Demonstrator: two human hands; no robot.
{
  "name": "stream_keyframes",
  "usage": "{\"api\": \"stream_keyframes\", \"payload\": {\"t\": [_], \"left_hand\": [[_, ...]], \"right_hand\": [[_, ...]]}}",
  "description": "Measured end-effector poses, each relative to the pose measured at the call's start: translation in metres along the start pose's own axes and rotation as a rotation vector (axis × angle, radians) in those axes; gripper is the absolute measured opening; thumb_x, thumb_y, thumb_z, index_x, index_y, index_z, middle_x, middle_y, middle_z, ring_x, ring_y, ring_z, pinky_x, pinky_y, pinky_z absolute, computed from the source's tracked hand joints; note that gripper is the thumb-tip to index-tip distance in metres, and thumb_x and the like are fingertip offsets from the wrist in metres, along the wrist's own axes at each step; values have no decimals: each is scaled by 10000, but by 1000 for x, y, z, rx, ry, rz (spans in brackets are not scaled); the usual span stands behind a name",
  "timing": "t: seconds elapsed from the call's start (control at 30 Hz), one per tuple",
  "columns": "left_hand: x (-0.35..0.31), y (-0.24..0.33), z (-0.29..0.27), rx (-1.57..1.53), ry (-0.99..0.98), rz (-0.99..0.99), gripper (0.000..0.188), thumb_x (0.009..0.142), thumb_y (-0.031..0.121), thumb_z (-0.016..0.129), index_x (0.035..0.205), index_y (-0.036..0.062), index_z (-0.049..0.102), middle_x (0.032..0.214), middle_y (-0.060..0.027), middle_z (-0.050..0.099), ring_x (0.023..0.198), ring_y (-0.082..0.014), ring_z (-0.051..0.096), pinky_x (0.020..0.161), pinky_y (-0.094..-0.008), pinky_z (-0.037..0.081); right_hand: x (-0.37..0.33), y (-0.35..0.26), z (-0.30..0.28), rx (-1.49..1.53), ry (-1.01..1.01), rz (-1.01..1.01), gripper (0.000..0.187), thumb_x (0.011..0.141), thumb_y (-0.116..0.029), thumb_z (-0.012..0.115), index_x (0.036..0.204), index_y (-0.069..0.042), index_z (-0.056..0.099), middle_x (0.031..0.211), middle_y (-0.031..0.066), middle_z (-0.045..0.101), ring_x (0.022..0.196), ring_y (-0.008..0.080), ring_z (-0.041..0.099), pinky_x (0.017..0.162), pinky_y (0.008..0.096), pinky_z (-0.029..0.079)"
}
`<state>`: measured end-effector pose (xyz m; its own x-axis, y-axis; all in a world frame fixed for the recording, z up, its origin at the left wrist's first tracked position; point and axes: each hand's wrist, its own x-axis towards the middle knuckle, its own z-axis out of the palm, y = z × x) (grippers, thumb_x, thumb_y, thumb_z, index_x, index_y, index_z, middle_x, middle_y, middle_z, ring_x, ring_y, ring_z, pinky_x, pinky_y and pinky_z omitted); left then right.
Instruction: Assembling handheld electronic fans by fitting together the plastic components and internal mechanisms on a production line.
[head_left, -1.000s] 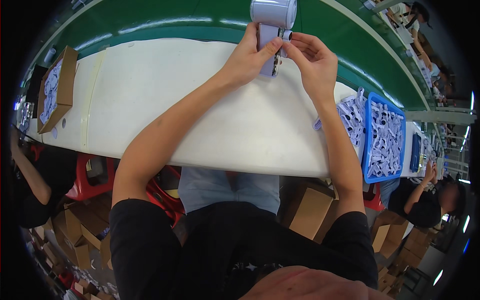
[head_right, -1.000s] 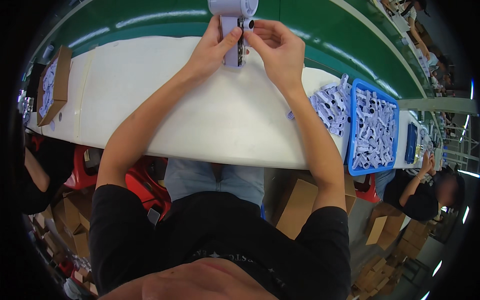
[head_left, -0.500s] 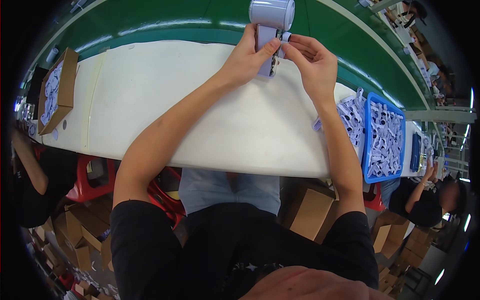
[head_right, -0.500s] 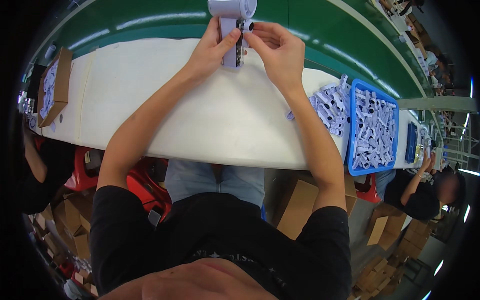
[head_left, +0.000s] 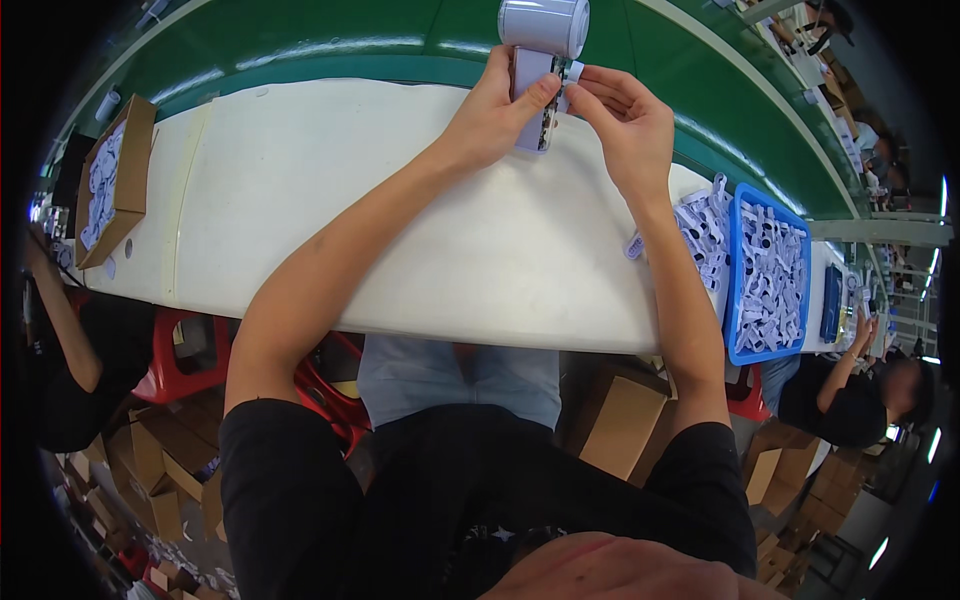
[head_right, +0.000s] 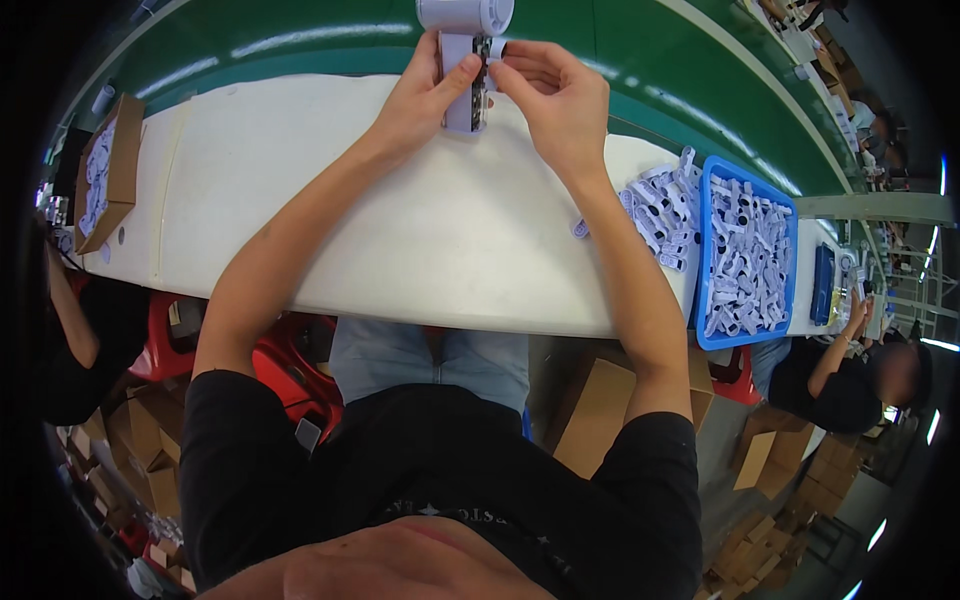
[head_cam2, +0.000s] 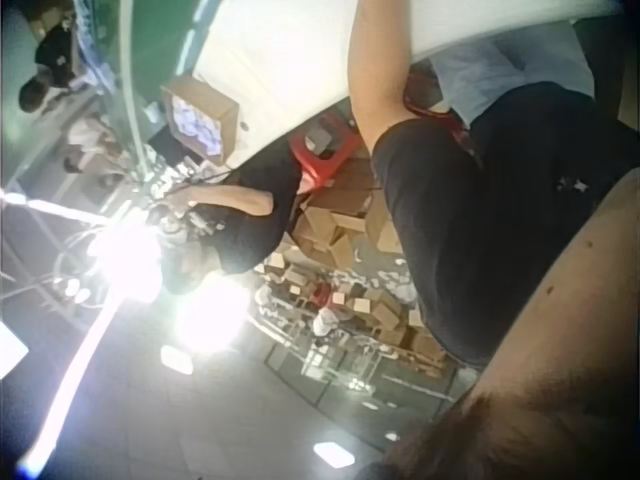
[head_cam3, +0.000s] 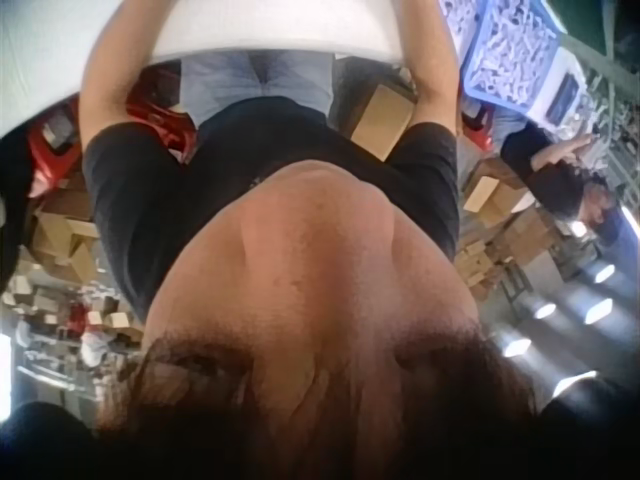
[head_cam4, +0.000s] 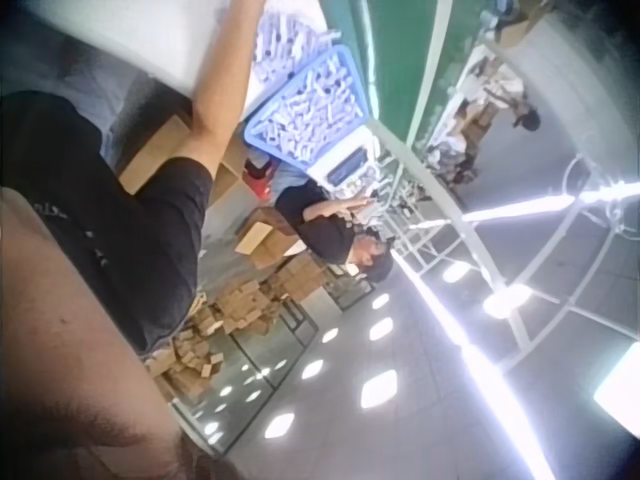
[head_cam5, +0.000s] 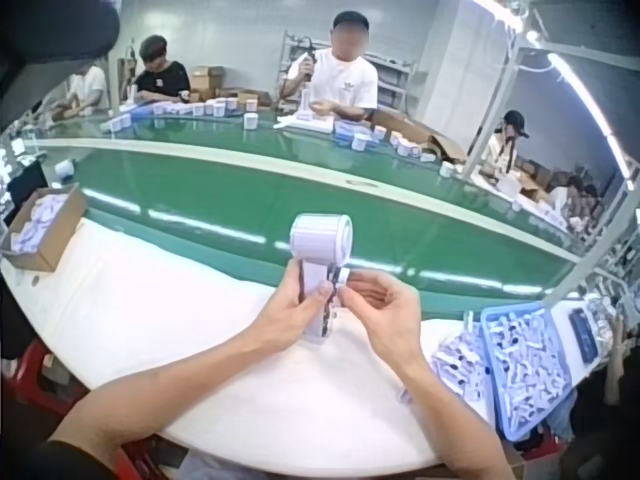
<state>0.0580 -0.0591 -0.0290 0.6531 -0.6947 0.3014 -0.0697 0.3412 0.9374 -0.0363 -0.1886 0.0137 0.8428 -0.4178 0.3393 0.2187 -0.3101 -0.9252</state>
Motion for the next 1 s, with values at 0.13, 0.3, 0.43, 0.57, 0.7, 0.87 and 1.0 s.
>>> {"api": "stream_keyframes", "payload": {"t": [0.13, 0.3, 0.43, 0.57, 0.7, 0.87, 1.0], "left_hand": [[1, -1, 0, 17, -2, -13, 678, 936, 445, 558, 1334, -19, 264, 1187, -128, 521, 1084, -166, 525, 917, -296, 444], [0, -2, 0, 24, 2, 5, 669, 939, 437, 558, 1330, -20, 267, 1181, -127, 521, 1075, -165, 526, 914, -297, 445], [0, -2, -1, 37, 16, -5, 649, 945, 419, 556, 1326, -20, 269, 1174, -125, 522, 1066, -165, 528, 914, -298, 445], [1, -2, 0, 40, 46, -13, 484, 983, 328, 509, 1322, 51, 303, 1111, -80, 562, 919, -139, 610, 820, -289, 502], [2, -3, -1, 115, 43, 71, 481, 982, 333, 512, 1316, 53, 311, 1109, -78, 566, 932, -137, 612, 839, -283, 490], [0, 2, -1, 10, 11, -14, 629, 950, 406, 553, 1323, -13, 268, 1176, -113, 516, 1070, -160, 522, 911, -300, 445], [-1, 2, 0, 46, 13, -5, 576, 963, 386, 534, 1324, 13, 282, 1160, -99, 532, 1042, -153, 548, 900, -296, 452]], "right_hand": [[1, -1, 0, 2, -5, 0, 275, 812, -68, 718, 1031, 81, 644, 893, 119, 699, 798, 154, 679, 750, 251, 547], [-1, 0, 0, -20, -12, -9, 280, 807, -73, 724, 1029, 79, 645, 890, 116, 698, 803, 154, 678, 751, 250, 546], [-1, 6, 0, -69, -34, -15, 281, 803, -76, 729, 1023, 78, 646, 892, 117, 698, 802, 155, 678, 751, 249, 545], [-2, 7, 0, -64, -24, -8, 277, 803, -79, 729, 1015, 79, 647, 885, 121, 698, 795, 158, 680, 748, 247, 544], [1, 4, -1, -34, -10, 22, 272, 803, -77, 727, 1009, 81, 644, 880, 124, 697, 792, 157, 680, 741, 246, 543], [0, -1, -1, -24, 1, 21, 271, 802, -71, 726, 1008, 83, 639, 875, 128, 696, 788, 156, 680, 733, 244, 544], [0, -1, -1, -42, -13, 33, 272, 800, -67, 727, 1007, 83, 635, 875, 128, 695, 785, 156, 680, 729, 243, 544]]}}
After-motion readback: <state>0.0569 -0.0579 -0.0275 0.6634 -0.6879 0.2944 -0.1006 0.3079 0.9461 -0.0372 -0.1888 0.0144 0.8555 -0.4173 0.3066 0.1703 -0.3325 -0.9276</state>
